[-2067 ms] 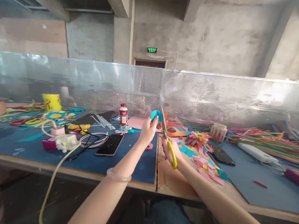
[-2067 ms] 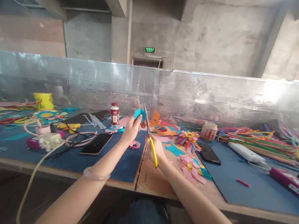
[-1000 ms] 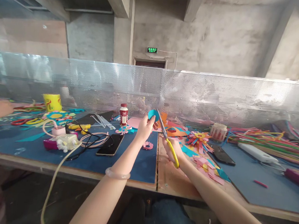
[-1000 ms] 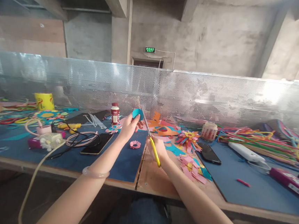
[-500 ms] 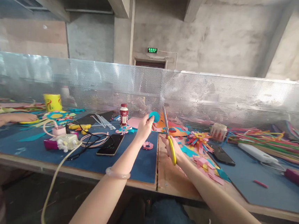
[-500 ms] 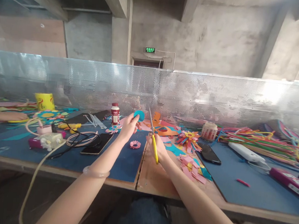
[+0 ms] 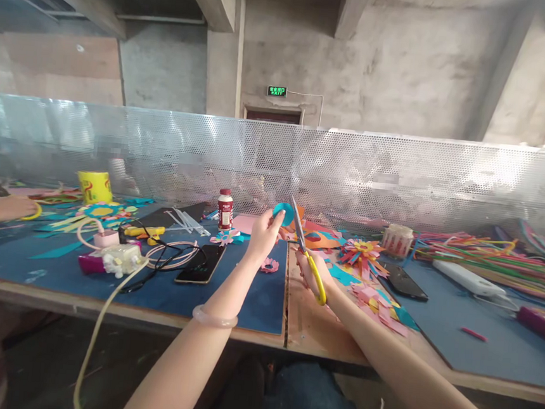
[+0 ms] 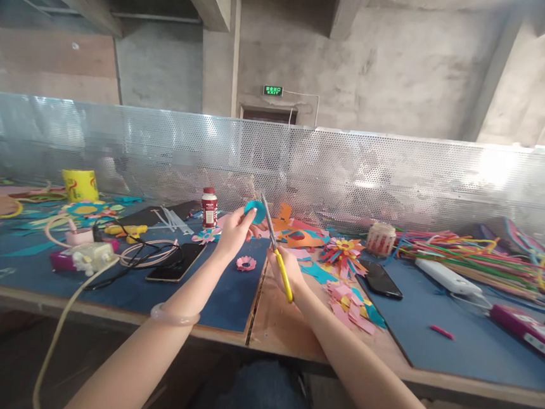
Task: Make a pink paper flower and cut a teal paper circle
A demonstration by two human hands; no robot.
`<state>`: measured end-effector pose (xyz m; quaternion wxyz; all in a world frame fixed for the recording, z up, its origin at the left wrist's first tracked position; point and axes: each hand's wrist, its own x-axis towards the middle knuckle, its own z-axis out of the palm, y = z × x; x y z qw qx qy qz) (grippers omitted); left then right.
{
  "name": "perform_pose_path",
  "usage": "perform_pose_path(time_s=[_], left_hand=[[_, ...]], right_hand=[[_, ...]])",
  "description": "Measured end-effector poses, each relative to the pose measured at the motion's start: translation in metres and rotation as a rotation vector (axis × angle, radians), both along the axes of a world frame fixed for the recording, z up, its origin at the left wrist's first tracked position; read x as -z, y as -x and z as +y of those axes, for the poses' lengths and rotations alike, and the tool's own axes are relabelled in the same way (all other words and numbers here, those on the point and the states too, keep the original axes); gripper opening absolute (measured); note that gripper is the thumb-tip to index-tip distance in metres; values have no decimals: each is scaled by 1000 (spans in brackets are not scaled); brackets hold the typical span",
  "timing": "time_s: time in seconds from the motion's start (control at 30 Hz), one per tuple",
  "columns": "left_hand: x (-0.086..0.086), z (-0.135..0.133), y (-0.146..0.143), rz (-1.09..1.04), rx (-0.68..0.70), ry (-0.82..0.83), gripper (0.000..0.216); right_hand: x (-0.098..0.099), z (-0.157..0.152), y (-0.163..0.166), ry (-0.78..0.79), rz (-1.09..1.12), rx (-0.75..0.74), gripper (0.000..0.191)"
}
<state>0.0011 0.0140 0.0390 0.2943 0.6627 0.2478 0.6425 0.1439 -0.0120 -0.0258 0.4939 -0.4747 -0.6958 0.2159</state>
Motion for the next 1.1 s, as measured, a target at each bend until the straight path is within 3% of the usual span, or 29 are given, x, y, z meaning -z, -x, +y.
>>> perform_pose_path(time_s=[1.1], left_hand=[[1,3,3,-35,11,-9,32]], right_hand=[[-9,-4,-4,-46,-136,23,25]])
